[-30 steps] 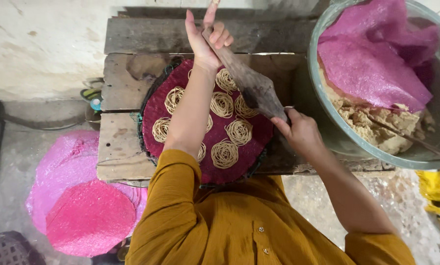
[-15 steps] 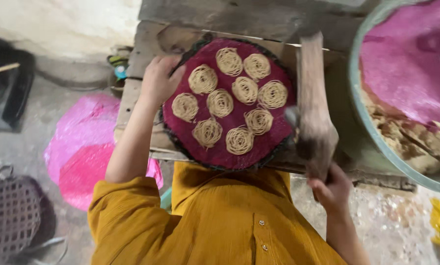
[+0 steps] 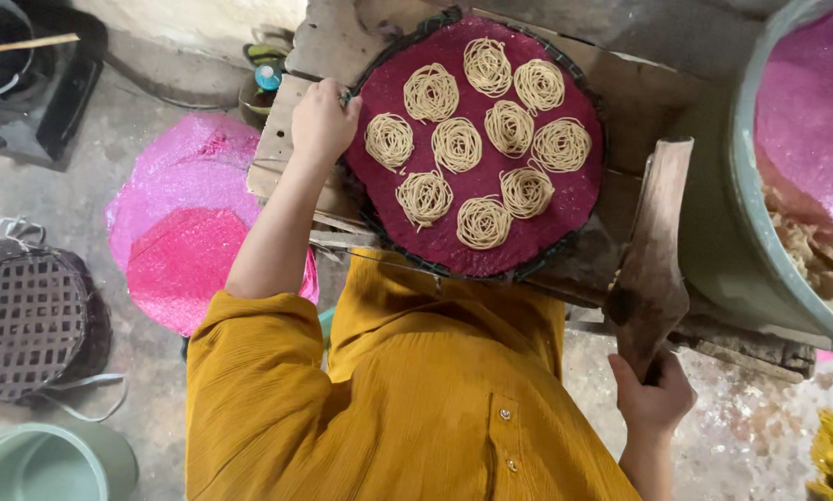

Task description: The person loads dough from a basin into a handheld wooden noodle press using a small spatula, then squeezes the press handles to extrude noodles in circular nests onto a round pink tray. They repeat the loading and pressing cycle, adding new nests beside the ones already formed, and reposition the tray as it fills.

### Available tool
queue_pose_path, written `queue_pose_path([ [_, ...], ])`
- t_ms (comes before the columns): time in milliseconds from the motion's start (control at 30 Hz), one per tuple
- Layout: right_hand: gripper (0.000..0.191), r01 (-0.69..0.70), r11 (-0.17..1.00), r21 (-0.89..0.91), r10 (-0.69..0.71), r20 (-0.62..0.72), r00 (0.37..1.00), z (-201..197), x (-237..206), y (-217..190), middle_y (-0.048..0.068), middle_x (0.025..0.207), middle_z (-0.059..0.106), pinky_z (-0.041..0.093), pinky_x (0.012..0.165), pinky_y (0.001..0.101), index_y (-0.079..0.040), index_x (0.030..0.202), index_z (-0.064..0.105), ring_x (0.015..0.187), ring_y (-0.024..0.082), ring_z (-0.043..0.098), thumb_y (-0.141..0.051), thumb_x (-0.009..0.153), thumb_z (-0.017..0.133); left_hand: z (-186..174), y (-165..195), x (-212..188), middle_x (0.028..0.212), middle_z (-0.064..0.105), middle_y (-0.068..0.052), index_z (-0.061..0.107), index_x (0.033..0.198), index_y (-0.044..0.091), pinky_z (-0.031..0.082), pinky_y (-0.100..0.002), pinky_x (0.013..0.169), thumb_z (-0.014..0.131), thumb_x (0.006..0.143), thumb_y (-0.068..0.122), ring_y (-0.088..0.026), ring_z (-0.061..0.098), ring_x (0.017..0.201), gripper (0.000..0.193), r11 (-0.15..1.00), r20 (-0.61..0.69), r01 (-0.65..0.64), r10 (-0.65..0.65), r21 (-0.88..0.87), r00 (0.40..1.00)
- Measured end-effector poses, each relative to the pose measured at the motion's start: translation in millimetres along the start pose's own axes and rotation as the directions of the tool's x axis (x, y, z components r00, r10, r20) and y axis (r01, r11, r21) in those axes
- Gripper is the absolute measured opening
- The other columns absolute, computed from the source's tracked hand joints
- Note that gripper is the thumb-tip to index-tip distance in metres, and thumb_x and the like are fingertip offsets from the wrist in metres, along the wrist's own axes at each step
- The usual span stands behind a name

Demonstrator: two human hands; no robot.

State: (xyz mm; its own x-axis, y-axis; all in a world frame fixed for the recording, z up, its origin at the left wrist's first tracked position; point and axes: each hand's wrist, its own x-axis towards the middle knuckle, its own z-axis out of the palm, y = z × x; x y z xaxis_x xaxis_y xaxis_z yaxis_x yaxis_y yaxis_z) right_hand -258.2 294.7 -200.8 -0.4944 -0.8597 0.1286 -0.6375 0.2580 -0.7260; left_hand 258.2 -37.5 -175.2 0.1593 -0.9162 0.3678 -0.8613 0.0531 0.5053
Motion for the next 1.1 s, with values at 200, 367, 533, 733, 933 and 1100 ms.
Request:
queue_pose_path([
  [200,0.051,0.07,0.995,-0.073,-0.07,0.001,0.998,0.5,8.5,-12.2,0.009,0.101,0.075,0.054,0.081,0.0295,0.0,0.12,0.073,0.087,0.015,0.068,-0.024,0.079,0.092,-16.0,3.6,-6.2,0.096,0.069,-0.019,0.066,0.102,0.004,0.053,-0.048,0.08,0.084,0.088,0.021,-0.04,0.066,0.091,0.028,0.99,-0.164,-0.097,0.08,-0.102,0.983],
  [367,0.046,0.001,1.0,0.009,-0.001,0.02,1.0,6.9,8.9,-20.8,0.01,0.092,0.074,0.052,0.077,0.0315,0.0,0.116,0.073,0.082,0.017,0.063,-0.022,0.081,0.091,-44.9,-10.1,-4.9,0.089,0.069,-0.016,0.065,0.113,0.001,0.054,-0.045,0.077,0.084,0.086,0.019,-0.034,0.068,0.083,0.038,0.979,-0.165,0.05,-0.083,-0.198,0.983],
  [533,0.04,0.186,0.982,-0.025,-0.187,-0.02,0.982,18.7,17.3,-19.3,0.01,0.101,0.074,0.053,0.082,0.0303,0.004,0.115,0.072,0.091,0.016,0.067,-0.013,0.084,0.092,-73.1,-26.9,-4.3,0.087,0.07,-0.016,0.065,0.116,0.0,0.054,-0.045,0.072,0.089,0.08,0.029,-0.033,0.069,0.077,0.052,0.979,-0.143,-0.03,0.0,-0.203,0.99],
  [733,0.026,0.091,0.936,0.34,-0.112,0.043,0.993,46.2,35.0,-32.0,0.012,0.091,0.07,0.05,0.064,0.0274,0.01,0.115,0.068,0.07,0.016,0.063,0.0,0.096,0.083,-121.6,-120.0,-37.2,0.098,0.073,-0.011,0.07,0.106,0.004,0.058,-0.041,0.081,0.086,0.092,0.036,-0.028,0.073,0.091,0.039,0.956,-0.249,0.084,-0.158,-0.282,0.956],
  [933,0.021,-0.02,0.984,0.175,0.011,0.048,0.999,64.1,43.7,-82.3,0.013,0.091,0.07,0.051,0.063,0.0285,0.011,0.114,0.065,0.069,0.017,0.065,0.0,0.099,0.075,-125.1,-225.0,-141.1,0.102,0.073,-0.02,0.074,0.1,0.008,0.056,-0.05,0.088,0.069,0.089,0.028,-0.039,0.07,0.099,0.023,0.786,-0.142,0.613,-0.599,0.088,0.788],
  [1100,0.019,-0.014,0.984,0.18,0.011,0.013,1.0,84.7,42.8,-119.8,0.013,0.09,0.069,0.05,0.061,0.0287,0.009,0.112,0.064,0.067,0.017,0.063,-0.001,0.1,0.074,-60.6,-264.1,-204.6,0.159,0.041,-0.021,0.057,0.147,0.022,0.035,-0.059,0.119,0.061,0.092,0.025,-0.042,0.036,0.149,0.055,0.576,0.468,0.63,-0.81,0.521,0.354],
])
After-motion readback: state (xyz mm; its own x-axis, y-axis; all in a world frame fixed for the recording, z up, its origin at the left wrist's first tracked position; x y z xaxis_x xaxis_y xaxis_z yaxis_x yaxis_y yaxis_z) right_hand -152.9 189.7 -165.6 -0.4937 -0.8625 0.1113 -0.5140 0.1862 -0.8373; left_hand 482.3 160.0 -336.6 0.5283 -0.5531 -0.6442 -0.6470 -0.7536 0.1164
